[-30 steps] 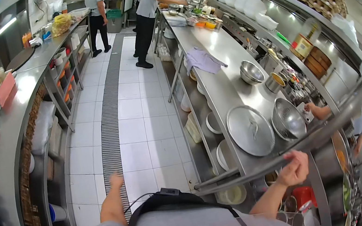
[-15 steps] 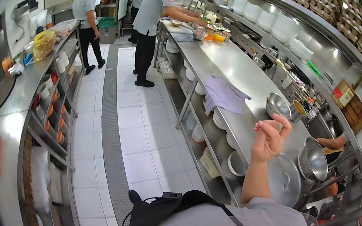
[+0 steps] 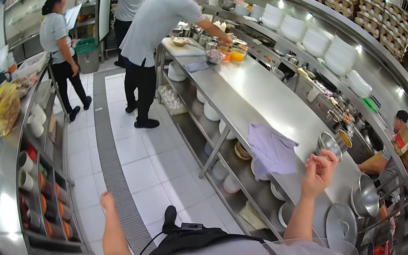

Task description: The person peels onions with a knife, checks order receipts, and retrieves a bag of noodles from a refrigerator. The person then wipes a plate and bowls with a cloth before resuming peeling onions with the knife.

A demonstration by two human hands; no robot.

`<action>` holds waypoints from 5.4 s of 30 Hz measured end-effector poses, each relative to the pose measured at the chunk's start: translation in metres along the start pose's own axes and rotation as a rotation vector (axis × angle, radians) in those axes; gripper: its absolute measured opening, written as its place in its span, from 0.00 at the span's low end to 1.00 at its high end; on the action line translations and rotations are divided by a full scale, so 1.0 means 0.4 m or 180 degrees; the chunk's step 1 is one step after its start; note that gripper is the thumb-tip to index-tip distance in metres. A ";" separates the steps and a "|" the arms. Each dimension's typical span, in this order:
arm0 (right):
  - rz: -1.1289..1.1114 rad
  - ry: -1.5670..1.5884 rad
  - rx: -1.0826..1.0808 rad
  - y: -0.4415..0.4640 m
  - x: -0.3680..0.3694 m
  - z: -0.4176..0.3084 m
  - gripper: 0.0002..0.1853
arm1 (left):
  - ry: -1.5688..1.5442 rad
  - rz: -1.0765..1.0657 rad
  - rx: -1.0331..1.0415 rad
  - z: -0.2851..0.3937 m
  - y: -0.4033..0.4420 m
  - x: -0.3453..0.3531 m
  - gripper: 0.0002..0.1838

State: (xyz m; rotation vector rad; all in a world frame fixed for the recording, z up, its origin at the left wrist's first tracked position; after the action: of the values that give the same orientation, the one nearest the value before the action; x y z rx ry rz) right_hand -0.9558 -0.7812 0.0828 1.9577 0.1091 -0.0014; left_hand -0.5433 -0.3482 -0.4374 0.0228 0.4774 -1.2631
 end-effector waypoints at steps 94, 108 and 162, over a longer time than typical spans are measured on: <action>0.4963 -0.5841 0.2420 -1.275 -1.847 -2.180 0.04 | 0.4399 -0.9704 0.6812 -1.087 -3.017 -1.181 0.21; 0.3209 -0.6293 0.2145 -1.369 -3.103 -2.357 0.12 | 0.5422 -0.8591 0.4752 -1.530 -4.082 -1.462 0.15; 0.6774 -0.7256 0.1042 -1.966 -6.366 -3.276 0.09 | -0.2590 -1.2017 0.1054 -2.167 -7.688 -4.777 0.29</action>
State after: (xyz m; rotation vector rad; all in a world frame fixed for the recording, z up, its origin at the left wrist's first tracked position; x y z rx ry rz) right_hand -3.6182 0.5310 -0.0116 -0.2786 2.9448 0.6997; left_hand -4.0706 0.6528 0.2074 0.5575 0.5843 1.1266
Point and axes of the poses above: each hand's wrist, its own y-axis towards the middle knuckle, its own x-axis out of the palm, z = x × y, the point moved 2 cm from there along y, towards the middle knuckle, and after that the axes turned 2 degrees about -z, right-handed, at the moved point
